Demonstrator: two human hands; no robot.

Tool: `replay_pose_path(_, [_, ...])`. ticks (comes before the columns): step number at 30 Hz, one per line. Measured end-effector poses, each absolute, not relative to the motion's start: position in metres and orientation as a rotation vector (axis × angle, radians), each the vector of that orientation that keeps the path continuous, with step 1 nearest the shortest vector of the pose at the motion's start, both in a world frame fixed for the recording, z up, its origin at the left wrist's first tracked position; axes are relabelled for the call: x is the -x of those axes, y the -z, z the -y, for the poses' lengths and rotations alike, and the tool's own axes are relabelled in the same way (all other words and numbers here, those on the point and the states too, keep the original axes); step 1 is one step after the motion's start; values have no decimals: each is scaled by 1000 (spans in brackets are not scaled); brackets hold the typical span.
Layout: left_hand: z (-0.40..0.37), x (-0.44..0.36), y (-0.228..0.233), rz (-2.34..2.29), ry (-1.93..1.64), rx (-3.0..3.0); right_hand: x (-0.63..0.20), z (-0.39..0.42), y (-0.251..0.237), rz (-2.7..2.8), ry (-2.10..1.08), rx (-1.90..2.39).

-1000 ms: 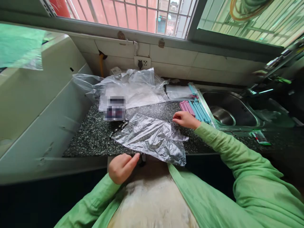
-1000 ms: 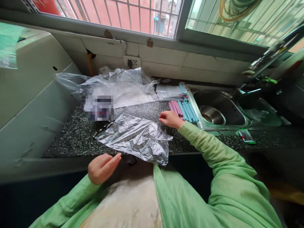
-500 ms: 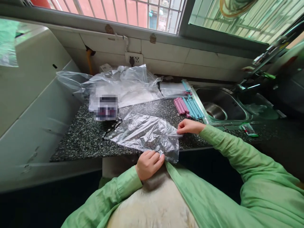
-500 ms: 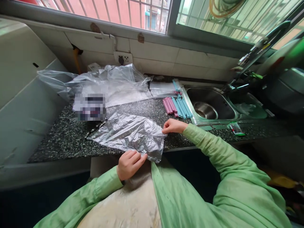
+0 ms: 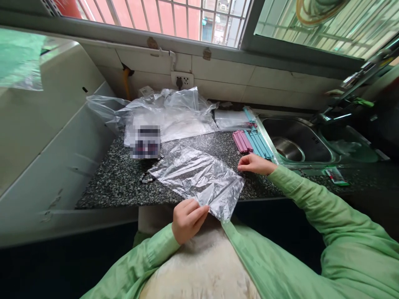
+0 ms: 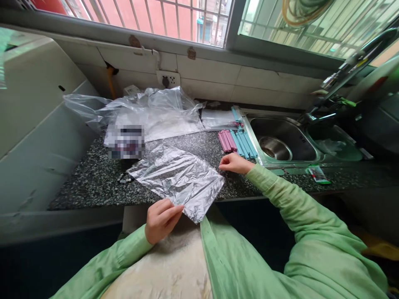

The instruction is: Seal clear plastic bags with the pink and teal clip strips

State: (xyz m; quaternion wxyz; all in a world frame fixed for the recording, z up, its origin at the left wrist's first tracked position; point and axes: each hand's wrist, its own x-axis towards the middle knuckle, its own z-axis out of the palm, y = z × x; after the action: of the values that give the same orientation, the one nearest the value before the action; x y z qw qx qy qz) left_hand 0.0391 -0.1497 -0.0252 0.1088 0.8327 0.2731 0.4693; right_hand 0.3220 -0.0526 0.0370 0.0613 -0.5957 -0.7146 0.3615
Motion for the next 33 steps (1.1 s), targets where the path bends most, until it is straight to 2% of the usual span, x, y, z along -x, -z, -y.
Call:
replay_pose_path(5, [153, -35, 8, -908, -1471, -2006, -327, 48, -24, 2447, -484, 1589])
replay_pose_path(11, [138, -36, -8, -1083, -1452, -1155, -314, 50, -13, 2614, -337, 1187])
replay_pose_path(15, [118, -31, -21, -1016, -1390, -627, -303, 52, -10, 2538, -448, 1086])
replay_pose_path(18, [107, -24, -26, -980, -1394, -447, -290, 49, -6, 2389, -619, 1025])
replay_pose_path(21, [103, -17, -23, -925, -1417, -408, -273, 45, 0, 2245, -815, 1010])
replay_pose_path(27, [101, -2, -11, -950, -1461, -342, -245, 37, -4, 2063, -1113, 1274])
replay_pose_path(33, [95, 13, -8, -994, -1535, -285, -233, 28, -20, 2160, -1246, 1384])
